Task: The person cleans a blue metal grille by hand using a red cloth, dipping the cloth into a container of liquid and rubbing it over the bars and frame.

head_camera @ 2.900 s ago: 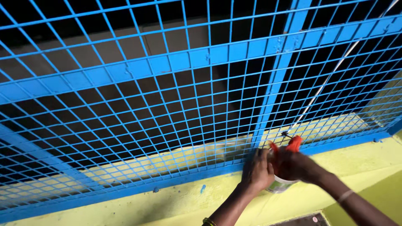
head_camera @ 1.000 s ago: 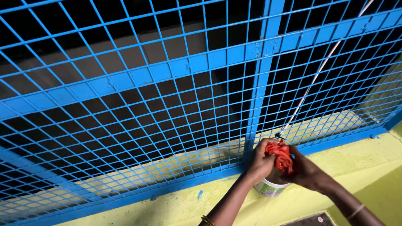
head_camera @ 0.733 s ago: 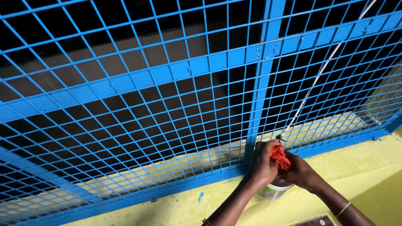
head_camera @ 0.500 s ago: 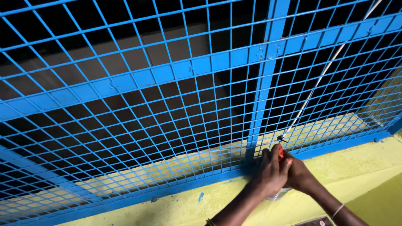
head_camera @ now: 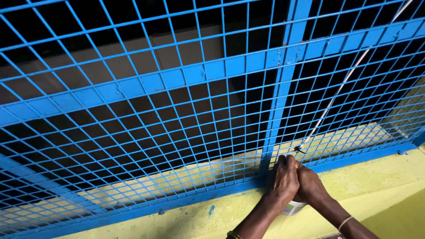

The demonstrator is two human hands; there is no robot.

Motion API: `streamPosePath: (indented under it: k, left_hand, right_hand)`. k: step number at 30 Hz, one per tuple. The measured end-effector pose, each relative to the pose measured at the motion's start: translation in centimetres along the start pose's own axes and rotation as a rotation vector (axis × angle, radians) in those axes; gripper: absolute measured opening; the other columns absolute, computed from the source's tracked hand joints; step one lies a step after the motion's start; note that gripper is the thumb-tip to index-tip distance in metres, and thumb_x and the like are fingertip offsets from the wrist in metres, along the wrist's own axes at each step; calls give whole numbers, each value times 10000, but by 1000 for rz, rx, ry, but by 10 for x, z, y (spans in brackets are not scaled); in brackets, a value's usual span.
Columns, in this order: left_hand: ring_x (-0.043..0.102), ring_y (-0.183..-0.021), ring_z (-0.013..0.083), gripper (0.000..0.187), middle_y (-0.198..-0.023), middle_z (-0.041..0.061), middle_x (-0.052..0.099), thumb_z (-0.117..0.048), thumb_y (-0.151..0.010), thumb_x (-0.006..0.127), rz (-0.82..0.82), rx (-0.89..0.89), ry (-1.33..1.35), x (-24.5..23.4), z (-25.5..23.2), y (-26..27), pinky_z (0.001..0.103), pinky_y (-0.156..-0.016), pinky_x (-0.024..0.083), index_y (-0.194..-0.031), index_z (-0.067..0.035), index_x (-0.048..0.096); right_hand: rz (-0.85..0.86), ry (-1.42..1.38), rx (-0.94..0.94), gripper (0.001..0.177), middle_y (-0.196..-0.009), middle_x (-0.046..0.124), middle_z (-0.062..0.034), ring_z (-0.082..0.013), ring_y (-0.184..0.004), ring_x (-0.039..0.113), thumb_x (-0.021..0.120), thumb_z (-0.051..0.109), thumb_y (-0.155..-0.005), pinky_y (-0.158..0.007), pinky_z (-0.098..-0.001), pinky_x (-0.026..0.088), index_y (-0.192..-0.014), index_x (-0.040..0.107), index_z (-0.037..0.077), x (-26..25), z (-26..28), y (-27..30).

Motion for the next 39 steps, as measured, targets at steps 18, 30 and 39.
streamPosePath:
  k: [18, 30, 39]
  left_hand:
    - [648, -919, 407, 143, -1020, 227, 661, -95, -1029, 632, -116, 122, 91, -23, -12, -3, 488, -778, 519, -1120, -1, 575]
    - [403, -1457, 298, 687, -1467, 209, 417, -157, -979, 707, -160, 503, 703, -221, -145, -29, 463, -1316, 315, -1513, -82, 281]
    - [188, -1575, 425, 620, -1680, 106, 287, -393, -993, 608, -666, 347, -921, -416, -97, -9, 715, -1232, 76, -1524, -163, 387]
  right_hand:
    - [-174, 84, -134, 554, -1243, 583, -260, -455, -1205, 550, 732, 127, -745, -901, -467, 543, -1249, 530, 12, -25, 28, 12]
    - [-1051, 232, -805, 594, -1374, 516, -159, -352, -1353, 512, 782, 14, -936, -1090, -465, 484, -1471, 568, 160, -240, 280, 83]
    - [-1243, 171, -562, 552, -1248, 561, -189, -362, -1125, 518, 739, -23, -944, -947, -482, 435, -1454, 547, 63, -193, 276, 12]
Point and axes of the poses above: each hand's wrist, its own y-axis away from the middle knuckle, its own x-axis out of the palm, z = x × y, the point moved 9 cm from there along -y, towards the middle knuckle
